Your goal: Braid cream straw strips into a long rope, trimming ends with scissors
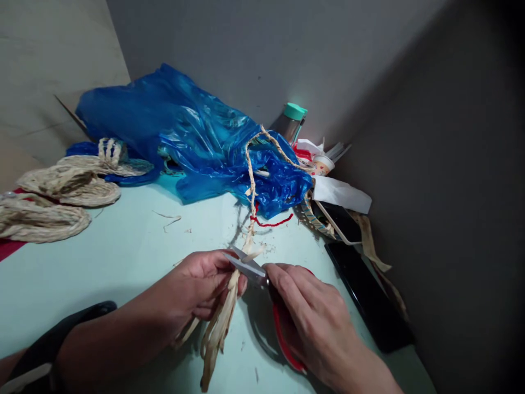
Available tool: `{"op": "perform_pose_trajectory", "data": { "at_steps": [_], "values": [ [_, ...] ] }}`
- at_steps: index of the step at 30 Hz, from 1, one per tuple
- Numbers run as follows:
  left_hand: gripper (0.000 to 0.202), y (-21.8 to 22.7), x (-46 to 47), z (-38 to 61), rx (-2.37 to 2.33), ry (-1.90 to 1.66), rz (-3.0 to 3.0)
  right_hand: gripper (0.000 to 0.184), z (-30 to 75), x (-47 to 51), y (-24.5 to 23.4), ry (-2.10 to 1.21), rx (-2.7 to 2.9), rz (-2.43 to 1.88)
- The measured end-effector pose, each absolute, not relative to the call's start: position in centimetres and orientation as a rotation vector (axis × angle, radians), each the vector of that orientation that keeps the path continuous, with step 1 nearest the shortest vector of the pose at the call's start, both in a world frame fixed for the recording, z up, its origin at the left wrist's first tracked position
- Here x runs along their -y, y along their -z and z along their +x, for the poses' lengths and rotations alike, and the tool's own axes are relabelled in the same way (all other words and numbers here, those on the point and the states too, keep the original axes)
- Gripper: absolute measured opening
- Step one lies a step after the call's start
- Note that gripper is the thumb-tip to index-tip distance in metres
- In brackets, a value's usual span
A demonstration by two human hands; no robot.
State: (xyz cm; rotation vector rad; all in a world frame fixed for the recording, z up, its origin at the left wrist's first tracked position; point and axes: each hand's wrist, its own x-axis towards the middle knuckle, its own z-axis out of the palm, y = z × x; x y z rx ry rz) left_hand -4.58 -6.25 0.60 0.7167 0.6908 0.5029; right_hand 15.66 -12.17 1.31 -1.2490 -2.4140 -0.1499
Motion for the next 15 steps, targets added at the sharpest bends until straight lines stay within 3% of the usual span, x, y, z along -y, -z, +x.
{"op": "perform_pose_trajectory", "data": {
  "at_steps": [15],
  "values": [
    [0.011,-1.0,6.5,-5.2,-0.624,-0.524,0.637,0.038,16.9,13.0,-2.3,0.179,2.241,-1.361]
  ]
}}
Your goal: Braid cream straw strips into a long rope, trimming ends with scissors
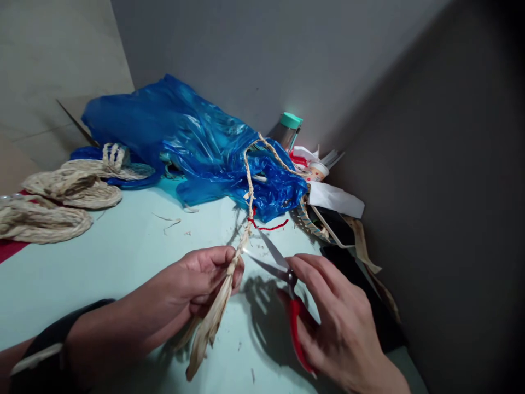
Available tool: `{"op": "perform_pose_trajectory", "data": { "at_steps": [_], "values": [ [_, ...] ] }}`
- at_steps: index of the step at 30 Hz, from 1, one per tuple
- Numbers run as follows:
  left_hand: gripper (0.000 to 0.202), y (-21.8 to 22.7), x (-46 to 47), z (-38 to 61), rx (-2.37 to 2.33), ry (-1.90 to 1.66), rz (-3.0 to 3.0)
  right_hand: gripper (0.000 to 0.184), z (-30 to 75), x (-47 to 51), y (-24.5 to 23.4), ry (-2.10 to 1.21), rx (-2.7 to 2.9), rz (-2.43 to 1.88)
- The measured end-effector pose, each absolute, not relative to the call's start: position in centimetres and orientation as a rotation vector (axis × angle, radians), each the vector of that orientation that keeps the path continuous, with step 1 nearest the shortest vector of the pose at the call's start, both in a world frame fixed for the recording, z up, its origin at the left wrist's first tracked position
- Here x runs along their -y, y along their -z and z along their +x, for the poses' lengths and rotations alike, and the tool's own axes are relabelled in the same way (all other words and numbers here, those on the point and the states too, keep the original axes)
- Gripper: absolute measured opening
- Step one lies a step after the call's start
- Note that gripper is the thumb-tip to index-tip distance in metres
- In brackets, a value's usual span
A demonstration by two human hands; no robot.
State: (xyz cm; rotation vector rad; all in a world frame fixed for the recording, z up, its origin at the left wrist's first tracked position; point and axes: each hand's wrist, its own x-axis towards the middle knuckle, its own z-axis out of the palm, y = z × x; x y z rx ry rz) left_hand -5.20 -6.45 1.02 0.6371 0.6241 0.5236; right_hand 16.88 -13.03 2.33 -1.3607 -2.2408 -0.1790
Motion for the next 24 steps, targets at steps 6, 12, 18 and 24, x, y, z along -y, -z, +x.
{"op": "perform_pose_trajectory", "data": {
  "at_steps": [6,12,18,24],
  "values": [
    [0.014,-1.2,6.8,-4.7,-0.685,-0.579,0.749,0.039,15.6,13.5,-3.0,0.154,2.347,-1.279],
    [0.01,-1.2,6.7,-4.6,-0.777,-0.522,0.906,0.039,15.2,13.5,-2.2,0.211,2.351,-1.327],
    [0.013,-0.8,6.6,-4.5,-0.684,-0.491,0.929,0.034,14.9,13.0,-1.7,0.09,2.355,-1.356],
    [0.023,-0.9,6.9,-4.5,-0.683,-0.516,0.888,0.033,14.8,13.1,-1.4,0.294,2.394,-1.283]
  ]
}}
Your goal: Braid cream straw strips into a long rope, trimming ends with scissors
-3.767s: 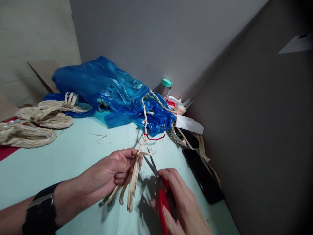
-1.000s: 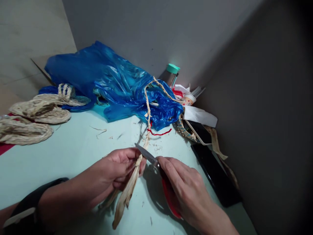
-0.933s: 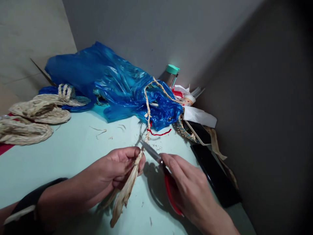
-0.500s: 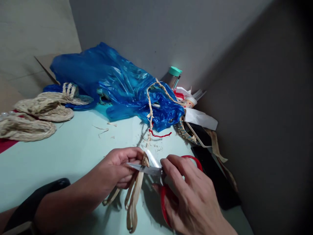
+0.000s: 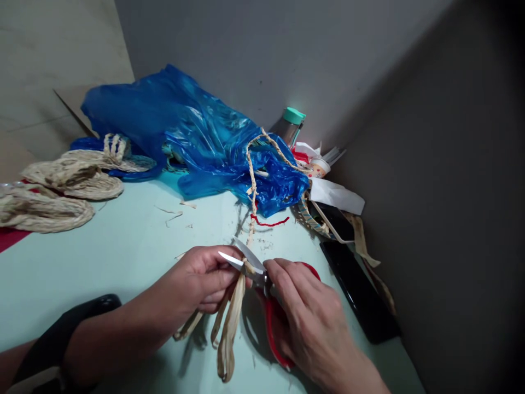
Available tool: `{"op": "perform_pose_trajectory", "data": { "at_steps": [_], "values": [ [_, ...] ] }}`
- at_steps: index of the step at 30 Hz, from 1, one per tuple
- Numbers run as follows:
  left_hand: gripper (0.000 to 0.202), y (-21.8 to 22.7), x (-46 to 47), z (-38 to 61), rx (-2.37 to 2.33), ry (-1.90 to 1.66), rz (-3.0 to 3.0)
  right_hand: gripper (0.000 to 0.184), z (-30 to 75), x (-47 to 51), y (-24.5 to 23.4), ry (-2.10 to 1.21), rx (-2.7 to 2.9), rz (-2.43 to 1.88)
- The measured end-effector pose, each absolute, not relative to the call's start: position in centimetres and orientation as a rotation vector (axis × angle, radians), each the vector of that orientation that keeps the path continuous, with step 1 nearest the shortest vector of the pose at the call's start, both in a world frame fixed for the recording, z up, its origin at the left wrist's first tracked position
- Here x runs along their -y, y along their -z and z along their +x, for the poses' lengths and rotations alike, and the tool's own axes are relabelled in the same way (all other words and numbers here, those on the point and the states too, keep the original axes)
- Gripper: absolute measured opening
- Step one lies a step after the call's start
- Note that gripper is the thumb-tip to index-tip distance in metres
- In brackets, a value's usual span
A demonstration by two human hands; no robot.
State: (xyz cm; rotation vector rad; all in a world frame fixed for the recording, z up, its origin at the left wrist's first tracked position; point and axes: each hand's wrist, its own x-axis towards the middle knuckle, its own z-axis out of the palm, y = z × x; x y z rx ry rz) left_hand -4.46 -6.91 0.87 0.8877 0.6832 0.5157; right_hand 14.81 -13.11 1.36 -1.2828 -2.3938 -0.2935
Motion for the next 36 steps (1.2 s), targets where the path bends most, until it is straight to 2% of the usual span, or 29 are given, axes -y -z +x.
{"op": "perform_pose_trajectory", "data": {
  "at_steps": [4,11,15,22,27,30,34,36],
  "values": [
    [0.024,-0.9,7.0,-4.5,-0.694,-0.52,0.875,0.028,14.7,13.3,-1.5,0.33,2.392,-1.298],
    [0.017,-0.5,7.1,-4.6,-0.682,-0.539,0.881,0.03,14.4,13.7,-1.3,0.39,2.408,-1.332],
    [0.021,-0.6,7.1,-4.7,-0.694,-0.525,0.94,0.029,15.0,13.5,-1.2,0.41,2.396,-1.381],
    [0.02,-0.8,7.5,-4.8,-0.726,-0.443,1.067,0.025,18.6,13.4,-2.4,0.661,2.064,-1.879],
    [0.022,-1.3,8.5,-4.6,-0.837,-0.381,1.056,0.028,20.1,15.6,-0.9,0.428,2.089,-2.201],
    [0.019,-1.3,8.9,-4.6,-0.852,-0.382,1.041,0.034,21.1,16.5,0.1,0.33,2.167,-2.074],
    [0.018,-1.2,9.0,-4.5,-0.909,-0.415,1.152,0.032,20.4,16.5,-0.9,0.438,2.109,-2.02],
    [0.018,-1.1,8.9,-4.5,-0.919,-0.433,1.237,0.028,18.6,16.1,-2.2,0.262,2.006,-1.986]
  ]
}}
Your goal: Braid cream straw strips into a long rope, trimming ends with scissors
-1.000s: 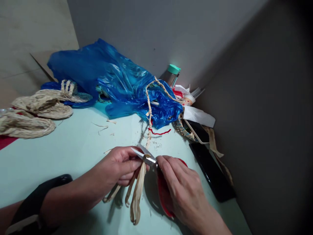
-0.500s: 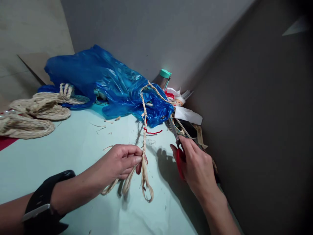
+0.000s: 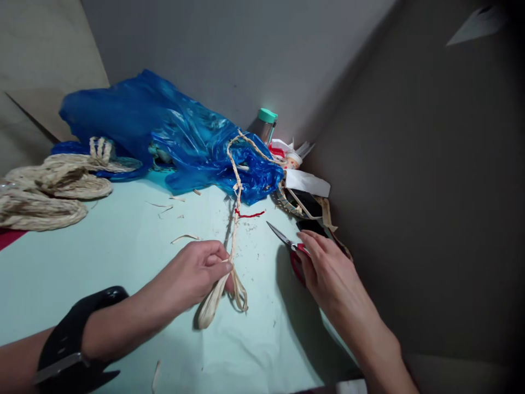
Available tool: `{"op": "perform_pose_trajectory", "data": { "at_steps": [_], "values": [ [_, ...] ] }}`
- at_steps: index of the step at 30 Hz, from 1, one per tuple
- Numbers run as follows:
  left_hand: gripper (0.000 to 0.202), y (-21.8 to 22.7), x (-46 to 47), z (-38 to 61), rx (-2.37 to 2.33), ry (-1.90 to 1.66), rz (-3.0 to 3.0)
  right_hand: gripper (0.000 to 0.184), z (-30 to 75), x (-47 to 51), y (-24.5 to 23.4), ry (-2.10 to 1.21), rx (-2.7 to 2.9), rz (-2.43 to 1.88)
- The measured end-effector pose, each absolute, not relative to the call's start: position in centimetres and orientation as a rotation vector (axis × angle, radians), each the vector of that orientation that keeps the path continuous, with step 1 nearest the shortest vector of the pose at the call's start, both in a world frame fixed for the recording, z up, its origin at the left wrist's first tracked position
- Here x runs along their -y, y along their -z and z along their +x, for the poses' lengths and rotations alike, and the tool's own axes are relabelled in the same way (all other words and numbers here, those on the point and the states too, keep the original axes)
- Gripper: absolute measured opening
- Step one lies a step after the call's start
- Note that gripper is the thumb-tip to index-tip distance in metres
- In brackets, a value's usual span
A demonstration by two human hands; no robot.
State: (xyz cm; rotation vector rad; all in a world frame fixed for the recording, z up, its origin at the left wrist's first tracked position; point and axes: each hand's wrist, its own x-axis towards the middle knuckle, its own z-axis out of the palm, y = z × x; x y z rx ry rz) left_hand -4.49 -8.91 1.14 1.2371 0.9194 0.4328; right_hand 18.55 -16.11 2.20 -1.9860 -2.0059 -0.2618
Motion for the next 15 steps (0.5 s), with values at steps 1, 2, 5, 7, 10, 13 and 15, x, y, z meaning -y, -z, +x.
{"op": "perform_pose_trajectory", "data": {
  "at_steps": [1,2,5,7,10,13,15],
  "values": [
    [0.017,-1.1,8.9,-4.5,-0.916,-0.443,1.275,0.027,17.3,15.8,-2.8,0.021,1.995,-1.905],
    [0.015,-1.2,8.9,-4.6,-0.909,-0.457,1.303,0.025,16.0,15.4,-3.3,-0.204,1.96,-1.81],
    [0.011,-1.2,9.0,-4.7,-0.891,-0.522,1.35,0.02,12.8,14.2,-3.7,-0.963,1.869,-1.533],
    [0.011,-1.3,9.1,-4.8,-0.866,-0.546,1.348,0.017,11.7,13.5,-3.4,-1.269,1.755,-1.393],
    [0.01,-1.4,9.3,-4.7,-0.779,-0.524,1.309,0.018,11.4,13.1,-2.7,-1.407,1.682,-1.356],
    [0.008,-1.6,9.4,-4.5,-0.754,-0.527,1.319,0.022,11.9,13.3,-2.5,-1.292,1.752,-1.455],
    [0.008,-1.6,9.4,-4.5,-0.798,-0.522,1.357,0.025,12.2,13.4,-2.5,-1.181,1.819,-1.486]
  ]
}}
